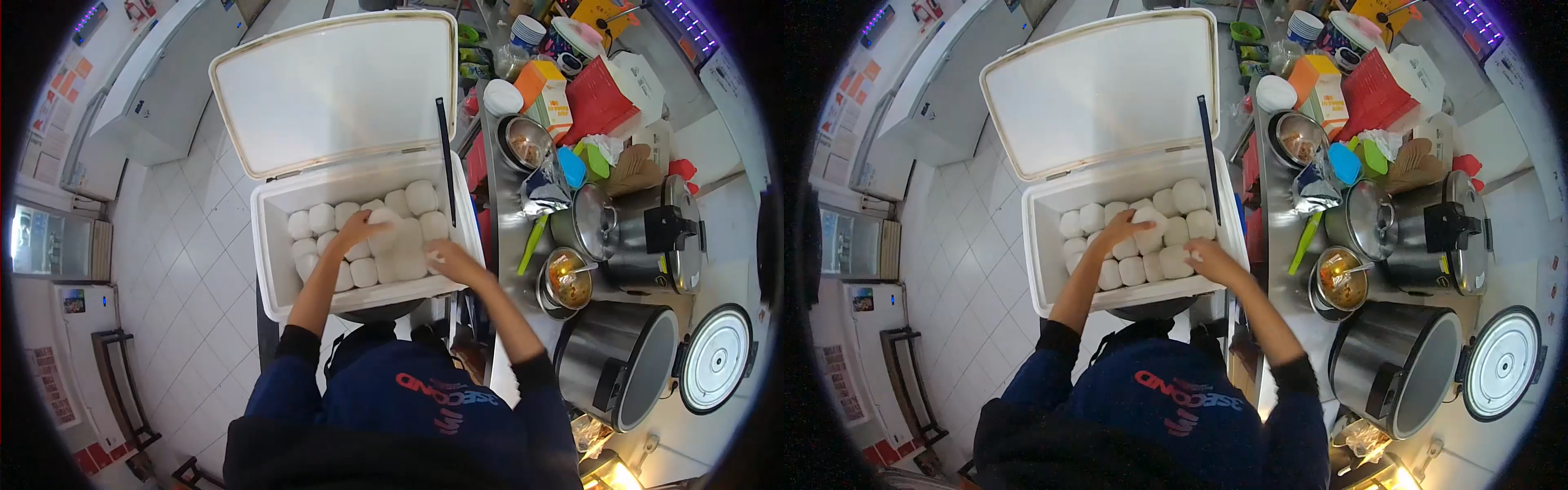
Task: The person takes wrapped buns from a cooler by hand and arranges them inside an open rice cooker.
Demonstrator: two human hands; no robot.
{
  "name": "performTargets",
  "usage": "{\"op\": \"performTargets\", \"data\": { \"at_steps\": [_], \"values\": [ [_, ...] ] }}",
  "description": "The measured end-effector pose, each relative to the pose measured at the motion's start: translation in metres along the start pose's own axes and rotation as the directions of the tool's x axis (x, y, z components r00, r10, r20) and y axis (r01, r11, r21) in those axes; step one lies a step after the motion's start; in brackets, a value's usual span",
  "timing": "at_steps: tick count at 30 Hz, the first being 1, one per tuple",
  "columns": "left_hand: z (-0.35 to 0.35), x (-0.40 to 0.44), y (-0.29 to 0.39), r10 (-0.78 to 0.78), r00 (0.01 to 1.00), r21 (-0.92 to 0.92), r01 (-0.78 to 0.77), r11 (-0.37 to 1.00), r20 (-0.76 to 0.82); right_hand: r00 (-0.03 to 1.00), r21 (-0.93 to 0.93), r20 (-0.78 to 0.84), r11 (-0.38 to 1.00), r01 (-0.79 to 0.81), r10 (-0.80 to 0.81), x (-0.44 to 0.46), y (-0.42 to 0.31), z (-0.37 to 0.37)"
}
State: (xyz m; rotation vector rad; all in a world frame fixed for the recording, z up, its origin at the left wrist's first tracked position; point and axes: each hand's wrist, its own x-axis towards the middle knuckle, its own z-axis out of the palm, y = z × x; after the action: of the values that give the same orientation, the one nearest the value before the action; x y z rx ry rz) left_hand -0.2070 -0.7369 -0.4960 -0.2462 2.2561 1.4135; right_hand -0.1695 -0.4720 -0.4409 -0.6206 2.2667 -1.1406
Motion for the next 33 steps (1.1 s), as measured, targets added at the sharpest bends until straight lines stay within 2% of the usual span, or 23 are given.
{"op": "performTargets", "data": {
  "at_steps": [1, 2, 4, 5, 8, 11, 13, 14, 16, 17, 19, 20, 21, 22, 24, 26, 27, 30, 31, 32, 33],
  "values": [
    [0.006, 0.021, -0.018, 0.032, 0.995, 0.001, -0.032, 0.999, 0.094, 0.998, -0.188, 0.07, 0.982, 0.012, 0.001, 0.03, 0.049, 0.037],
    [0.01, 0.026, -0.022, 0.009, 1.0, 0.076, -0.011, 0.997, 0.026, 0.99, -0.366, 0.14, 0.93, 0.035, 0.018, 0.049, 0.076, 0.061],
    [0.016, 0.03, -0.025, -0.011, 0.993, 0.229, 0.038, 0.973, -0.115, 0.984, -0.55, 0.113, 0.834, -0.052, 0.136, 0.052, 0.05, 0.074],
    [0.022, 0.051, -0.055, 0.206, 0.979, 0.236, -0.199, 0.951, -0.002, 0.977, -0.628, 0.089, 0.772, -0.096, 0.194, 0.053, 0.036, 0.076],
    [0.022, 0.033, -0.059, 0.099, 0.992, 0.073, -0.104, 0.992, 0.073, 0.974, -0.647, 0.082, 0.754, -0.11, 0.213, 0.058, 0.018, 0.08],
    [0.031, 0.042, -0.085, 0.192, 0.977, 0.06, -0.198, 0.978, 0.091, 0.985, -0.732, 0.029, 0.674, -0.095, 0.17, 0.061, 0.033, 0.11],
    [0.035, 0.035, -0.087, 0.228, 0.973, 0.081, -0.23, 0.97, 0.036, 0.981, -0.679, 0.018, 0.723, -0.129, 0.192, 0.057, 0.024, 0.096],
    [0.032, 0.03, -0.082, 0.189, 0.976, 0.047, -0.195, 0.98, 0.112, 0.979, -0.65, 0.015, 0.746, -0.145, 0.203, 0.054, 0.017, 0.087],
    [0.011, -0.007, -0.026, 0.116, 0.959, -0.011, -0.117, 0.993, 0.26, 0.987, -0.582, -0.04, 0.8, -0.149, 0.155, 0.042, 0.005, 0.063],
    [0.014, -0.007, -0.029, 0.164, 0.962, 0.076, -0.184, 0.98, 0.217, 0.989, -0.545, -0.066, 0.825, -0.148, 0.134, 0.033, 0.0, 0.053],
    [0.019, -0.005, -0.037, 0.274, 0.951, 0.259, -0.304, 0.917, 0.144, 0.971, -0.364, -0.153, 0.903, -0.227, 0.183, 0.011, -0.009, 0.032],
    [0.02, -0.004, -0.038, 0.298, 0.943, 0.251, -0.328, 0.911, 0.151, 0.958, -0.268, -0.197, 0.928, -0.258, 0.21, 0.002, -0.014, 0.02],
    [0.023, -0.005, -0.037, 0.321, 0.933, 0.244, -0.353, 0.903, 0.162, 0.951, -0.185, -0.154, 0.938, -0.294, 0.267, -0.006, -0.021, 0.005],
    [0.026, -0.008, -0.034, 0.344, 0.922, 0.235, -0.38, 0.895, 0.178, 0.934, 0.033, -0.219, 0.959, -0.282, 0.282, -0.019, -0.026, -0.001],
    [0.031, -0.015, -0.026, 0.409, 0.898, 0.245, -0.438, 0.865, 0.161, 0.87, 0.448, -0.346, 0.876, -0.176, 0.352, -0.053, -0.036, -0.011],
    [0.039, -0.017, -0.023, 0.468, 0.863, 0.283, -0.505, 0.815, 0.192, 0.881, 0.791, -0.336, 0.607, 0.073, 0.333, -0.089, -0.061, -0.027],
    [0.042, -0.015, -0.024, 0.493, 0.84, 0.316, -0.542, 0.779, 0.227, 0.857, 0.772, -0.44, 0.6, 0.209, 0.268, -0.104, -0.059, -0.03],
    [0.051, -0.022, -0.016, 0.438, 0.856, 0.49, -0.516, 0.702, 0.274, 0.861, 0.937, -0.326, 0.255, 0.239, 0.391, -0.177, -0.076, -0.057],
    [0.052, -0.027, -0.011, 0.438, 0.861, 0.526, -0.506, 0.683, 0.259, 0.844, 0.915, -0.38, 0.285, 0.285, 0.378, -0.204, -0.082, -0.067],
    [0.053, -0.028, -0.005, 0.423, 0.861, 0.518, -0.508, 0.688, 0.282, 0.784, 0.881, -0.453, 0.349, 0.32, 0.424, -0.234, -0.095, -0.08],
    [0.054, -0.026, -0.006, 0.392, 0.871, 0.512, -0.492, 0.705, 0.297, 0.723, 0.818, -0.536, 0.48, 0.317, 0.436, -0.265, -0.1, -0.093]
  ]
}}
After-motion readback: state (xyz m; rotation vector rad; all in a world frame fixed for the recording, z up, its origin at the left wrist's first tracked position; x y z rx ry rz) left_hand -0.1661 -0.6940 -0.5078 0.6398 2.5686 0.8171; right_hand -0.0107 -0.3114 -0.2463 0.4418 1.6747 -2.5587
